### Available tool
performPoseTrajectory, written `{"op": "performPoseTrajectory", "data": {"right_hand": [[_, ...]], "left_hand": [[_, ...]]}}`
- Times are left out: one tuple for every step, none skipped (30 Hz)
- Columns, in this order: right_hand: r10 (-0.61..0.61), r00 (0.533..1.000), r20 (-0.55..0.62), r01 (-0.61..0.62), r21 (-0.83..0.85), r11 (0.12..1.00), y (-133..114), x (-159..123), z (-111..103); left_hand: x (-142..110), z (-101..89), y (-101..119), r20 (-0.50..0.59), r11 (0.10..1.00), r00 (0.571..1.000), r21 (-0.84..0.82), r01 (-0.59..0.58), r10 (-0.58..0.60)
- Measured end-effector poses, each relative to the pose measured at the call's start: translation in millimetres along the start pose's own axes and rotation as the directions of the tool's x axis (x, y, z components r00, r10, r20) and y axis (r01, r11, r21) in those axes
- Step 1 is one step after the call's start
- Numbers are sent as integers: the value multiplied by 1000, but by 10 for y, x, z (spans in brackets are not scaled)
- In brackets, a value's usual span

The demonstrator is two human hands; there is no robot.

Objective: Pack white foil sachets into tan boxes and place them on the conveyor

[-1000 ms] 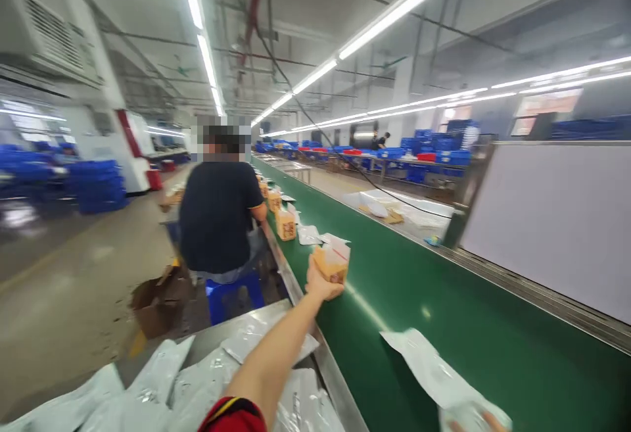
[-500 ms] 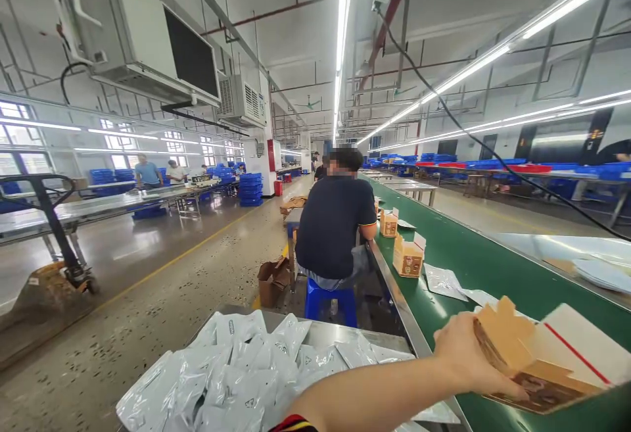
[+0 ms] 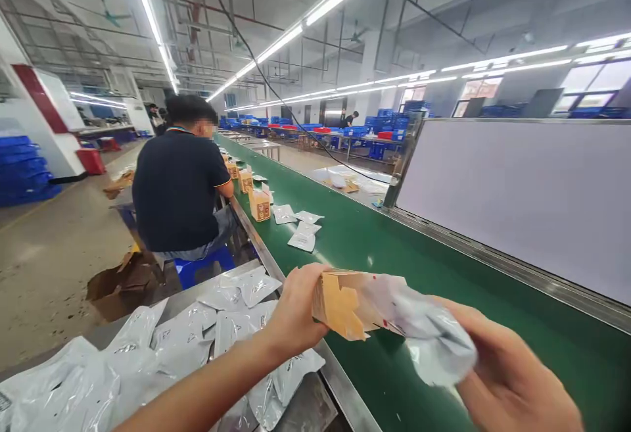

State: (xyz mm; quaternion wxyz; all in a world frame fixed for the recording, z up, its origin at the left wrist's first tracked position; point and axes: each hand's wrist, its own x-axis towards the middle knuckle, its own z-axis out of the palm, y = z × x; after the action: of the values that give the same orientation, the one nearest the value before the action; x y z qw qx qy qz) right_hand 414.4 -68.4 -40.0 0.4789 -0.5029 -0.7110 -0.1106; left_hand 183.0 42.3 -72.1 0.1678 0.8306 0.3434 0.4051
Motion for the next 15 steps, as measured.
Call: {"op": "performPoseTrajectory", "data": {"right_hand": [[-45,999,16,45,-24,999,-46,66,3],[-93,995,31,95,-65,993,-82,114,17],[-141,989,42,145,-116,983,-110,141,40],[-177,983,54,184,-164,969,-130,146,72],[-200,978,61,208,-195,958,-146,133,113],[-189,978,88,203,-185,961,-159,105,164],[-158,979,132,176,-140,974,-170,69,222],[-114,975,189,129,-74,989,-178,29,283],[-70,967,246,73,-3,997,-184,-11,342],[-32,953,302,16,57,998,-183,-48,392],[-8,936,352,-29,100,995,-175,-82,427],[8,921,389,-58,118,991,-157,-111,440],[16,912,410,-70,117,991,-129,-135,429],[26,890,456,-98,135,986,-94,-154,395],[32,853,521,-146,180,973,-58,-167,343]], "left_hand": [[-28,10,28,-14,1000,1000,-1,-23,23],[-50,24,48,-30,999,999,5,-42,43],[-69,46,65,-46,998,997,19,-58,59],[-86,77,80,-61,997,995,43,-70,73],[-103,117,97,-74,993,993,74,-87,93],[-120,166,119,-79,988,990,108,-108,116],[-137,221,147,-79,981,986,138,-134,146],[-155,278,180,-78,973,981,163,-164,179],[-172,334,216,-75,964,974,181,-196,212],[-188,385,252,-74,958,969,189,-217,234],[-200,432,286,-76,956,968,190,-222,239],[-209,472,315,-78,960,971,185,-210,227],[-215,506,338,-80,965,975,179,-190,207],[-219,537,356,-82,970,980,174,-167,184],[-220,565,371,-91,974,982,171,-151,168]]}}
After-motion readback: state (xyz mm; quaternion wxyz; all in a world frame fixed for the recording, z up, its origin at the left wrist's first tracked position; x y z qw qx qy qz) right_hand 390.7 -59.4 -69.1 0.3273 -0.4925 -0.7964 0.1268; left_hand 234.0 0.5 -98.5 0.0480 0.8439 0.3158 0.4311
